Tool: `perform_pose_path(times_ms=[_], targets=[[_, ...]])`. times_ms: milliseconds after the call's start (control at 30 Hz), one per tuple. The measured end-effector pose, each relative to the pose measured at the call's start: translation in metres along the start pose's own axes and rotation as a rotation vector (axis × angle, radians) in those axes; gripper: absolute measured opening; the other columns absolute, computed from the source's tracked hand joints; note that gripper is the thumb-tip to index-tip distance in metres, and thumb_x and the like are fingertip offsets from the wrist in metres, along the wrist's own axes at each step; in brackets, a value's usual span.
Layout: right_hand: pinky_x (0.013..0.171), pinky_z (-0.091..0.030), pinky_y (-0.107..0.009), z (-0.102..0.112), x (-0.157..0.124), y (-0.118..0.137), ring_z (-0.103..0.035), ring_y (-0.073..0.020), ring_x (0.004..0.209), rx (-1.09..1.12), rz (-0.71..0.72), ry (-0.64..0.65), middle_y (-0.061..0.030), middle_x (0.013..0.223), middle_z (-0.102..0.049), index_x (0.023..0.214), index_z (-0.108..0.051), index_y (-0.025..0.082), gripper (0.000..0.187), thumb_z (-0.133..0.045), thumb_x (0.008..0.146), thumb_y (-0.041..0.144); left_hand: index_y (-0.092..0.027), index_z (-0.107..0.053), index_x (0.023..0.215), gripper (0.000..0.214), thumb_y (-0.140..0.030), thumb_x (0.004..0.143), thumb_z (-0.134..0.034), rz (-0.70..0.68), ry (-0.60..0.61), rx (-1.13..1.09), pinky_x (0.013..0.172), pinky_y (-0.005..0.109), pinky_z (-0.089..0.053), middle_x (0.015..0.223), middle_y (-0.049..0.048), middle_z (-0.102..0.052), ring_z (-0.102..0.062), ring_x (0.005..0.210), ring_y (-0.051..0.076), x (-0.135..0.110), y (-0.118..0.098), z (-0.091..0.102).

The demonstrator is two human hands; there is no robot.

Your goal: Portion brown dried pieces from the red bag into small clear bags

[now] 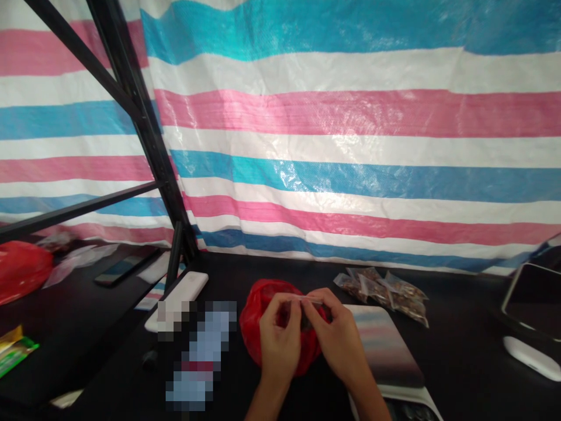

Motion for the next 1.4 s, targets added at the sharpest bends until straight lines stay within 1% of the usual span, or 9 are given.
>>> perform_pose_path(times_ms=[333,567,733,867,933,1033,1167,1233,1400], targets=[[0.071,-0.051,-0.03,0.008,0.0,0.0,-0.062,-0.0203,0.078,0.005,-0.005,0.039,-0.0048,0.079,-0.068,0.072,-0.077,0.022,0.028,-0.073,0.079,0.049,-0.017,-0.071,0.075,0.039,-0.051,0.092,-0.06,0.037,0.105,-0.013,0.063,0.026,-0.056,0.073,0.005,-0.074,-0.069,0.068,0.018,0.0,0.011,-0.001],[0.058,-0.044,-0.028,0.019,-0.008,-0.011,-0.054,-0.0164,0.062,0.076,-0.131,0.016,-0.0012,0.063,-0.061,0.057,-0.07,0.02,0.03,-0.077,0.072,0.045,-0.02,-0.073,0.08,0.035,-0.041,0.098,-0.052,-0.117,0.165,0.217,0.075,0.033,-0.056,0.083,0.0067,-0.074,-0.068,0.081,0.021,-0.008,-0.005,0.001],[0.041,-0.036,-0.026,0.075,-0.016,-0.034,-0.045,-0.0139,0.042,0.1,-0.307,-0.276,0.0039,0.049,-0.053,0.08,-0.07,0.021,0.041,-0.077,0.068,0.059,-0.024,-0.059,0.138,0.045,-0.035,0.095,-0.055,-0.223,0.526,0.526,0.115,0.054,-0.04,0.136,0.0106,-0.065,-0.052,0.134,0.032,-0.033,0.004,-0.031],[0.053,-0.054,-0.033,0.112,-0.008,-0.024,-0.064,-0.0208,0.057,0.014,-0.159,-0.405,-0.0051,0.073,-0.071,0.094,-0.069,0.019,0.051,-0.077,0.068,0.062,-0.024,-0.058,0.142,0.052,-0.021,0.09,-0.054,-0.12,0.516,0.76,0.113,0.06,-0.039,0.159,0.0151,-0.042,-0.041,0.144,0.04,-0.046,0.041,-0.035],[0.059,-0.058,-0.036,0.105,0.003,-0.015,-0.069,-0.024,0.066,-0.097,-0.062,-0.377,-0.0095,0.083,-0.074,0.1,-0.068,0.017,0.051,-0.072,0.074,0.062,-0.02,-0.058,0.141,0.051,-0.019,0.091,-0.05,-0.071,0.441,0.841,0.109,0.063,-0.04,0.16,0.0206,-0.038,-0.04,0.144,0.044,-0.051,0.052,-0.036],[0.069,-0.057,-0.036,0.061,0.025,-0.003,-0.072,-0.024,0.076,-0.501,0.056,-0.219,-0.0129,0.091,-0.074,0.109,-0.068,0.014,0.044,-0.054,0.09,0.052,-0.016,-0.059,0.14,0.052,-0.016,0.089,-0.049,-0.071,0.324,0.951,0.107,0.067,-0.039,0.157,0.0246,-0.041,-0.043,0.139,0.046,-0.058,0.053,-0.04],[0.069,-0.053,-0.029,0.016,0.051,-0.007,-0.071,-0.0193,0.071,-0.806,0.055,0.014,-0.0063,0.084,-0.076,0.098,-0.075,0.02,0.031,-0.052,0.093,0.04,-0.015,-0.058,0.14,0.051,-0.017,0.09,-0.051,-0.103,0.241,1.031,0.106,0.062,-0.042,0.154,0.0231,-0.045,-0.045,0.136,0.044,-0.062,0.046,-0.043],[0.072,-0.052,-0.029,0.032,0.063,-0.005,-0.072,-0.021,0.078,-0.878,0.034,0.0,-0.0058,0.088,-0.077,0.098,-0.076,0.023,0.031,-0.049,0.096,0.038,-0.015,-0.059,0.14,0.049,-0.017,0.092,-0.049,-0.096,0.211,1.065,0.106,0.059,-0.043,0.152,0.0223,-0.048,-0.046,0.135,0.042,-0.059,0.043,-0.041],[0.091,-0.048,-0.04,0.122,0.084,-0.012,-0.069,-0.032,0.104,-1.103,-0.037,-0.03,-0.0141,0.106,-0.075,0.103,-0.076,0.019,0.028,-0.053,0.087,0.018,-0.014,-0.058,0.141,0.05,-0.014,0.092,-0.048,-0.028,0.161,1.116,0.103,0.058,-0.044,0.154,0.0247,-0.044,-0.05,0.13,0.042,-0.049,0.036,-0.03]])
Point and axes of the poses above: each hand's wrist, its own x-axis towards the middle knuckle, its own z-axis out of the back of the hand, y = z × x, the point moved 10 cm from there along x, towards the middle knuckle
